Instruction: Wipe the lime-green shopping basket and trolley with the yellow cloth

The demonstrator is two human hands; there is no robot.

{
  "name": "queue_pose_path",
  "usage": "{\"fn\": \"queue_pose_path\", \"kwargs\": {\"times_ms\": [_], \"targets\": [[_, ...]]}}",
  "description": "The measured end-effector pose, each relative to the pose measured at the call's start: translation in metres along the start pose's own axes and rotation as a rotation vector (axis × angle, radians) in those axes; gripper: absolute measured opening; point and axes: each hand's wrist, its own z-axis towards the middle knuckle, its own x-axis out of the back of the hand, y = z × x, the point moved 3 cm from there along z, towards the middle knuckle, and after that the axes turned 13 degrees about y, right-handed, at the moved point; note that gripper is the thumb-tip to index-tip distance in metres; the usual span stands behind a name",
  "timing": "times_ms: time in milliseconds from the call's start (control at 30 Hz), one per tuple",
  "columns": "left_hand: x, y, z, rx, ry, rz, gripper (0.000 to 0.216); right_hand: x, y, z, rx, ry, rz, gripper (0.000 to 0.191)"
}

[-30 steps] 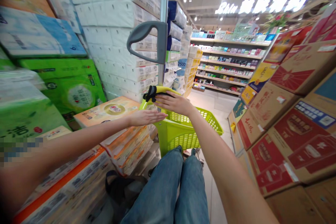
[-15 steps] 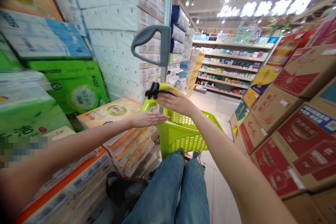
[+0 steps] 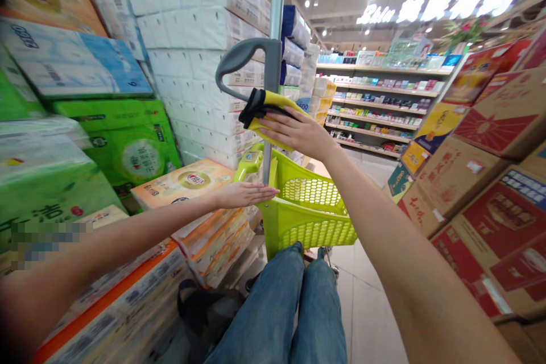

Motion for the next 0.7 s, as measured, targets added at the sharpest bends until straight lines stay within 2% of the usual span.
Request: {"fn": "queue_pose_path", "kwargs": {"times_ms": [67, 167, 267, 367, 433, 533, 600, 700], "targets": [[0.001, 0.000, 0.001, 0.014, -0.034, -0.066, 0.067, -0.004, -0.003, 0.000, -0.067, 0.026, -0.011, 0.064], [0.000, 0.000, 0.000, 0.016, -0.012, -0.094, 0.067, -0.021, -0.027, -0.019, -0.106, 0.035, 0.026, 0.065], [-0.002, 0.000, -0.002, 0.012, 0.047, -0.067, 0.069, -0.041, -0.059, -0.045, -0.032, -0.013, 0.057, 0.063], [-0.005, 0.001, -0.003, 0.014, 0.101, -0.007, 0.067, -0.048, -0.073, -0.058, 0.128, -0.062, 0.061, 0.052], [-0.006, 0.001, -0.003, 0.022, 0.111, 0.018, 0.067, -0.044, -0.068, -0.054, 0.272, -0.106, 0.075, 0.046], [-0.006, 0.002, -0.002, 0.013, 0.128, 0.020, 0.067, -0.027, -0.041, -0.034, 0.410, -0.180, 0.081, 0.050], [-0.004, 0.002, -0.002, -0.009, 0.142, 0.018, 0.065, -0.014, -0.019, -0.016, 0.398, -0.199, 0.042, 0.057], [-0.003, 0.000, -0.004, -0.007, 0.164, -0.003, 0.065, 0.003, 0.006, 0.008, 0.270, -0.148, -0.043, 0.066]]}}
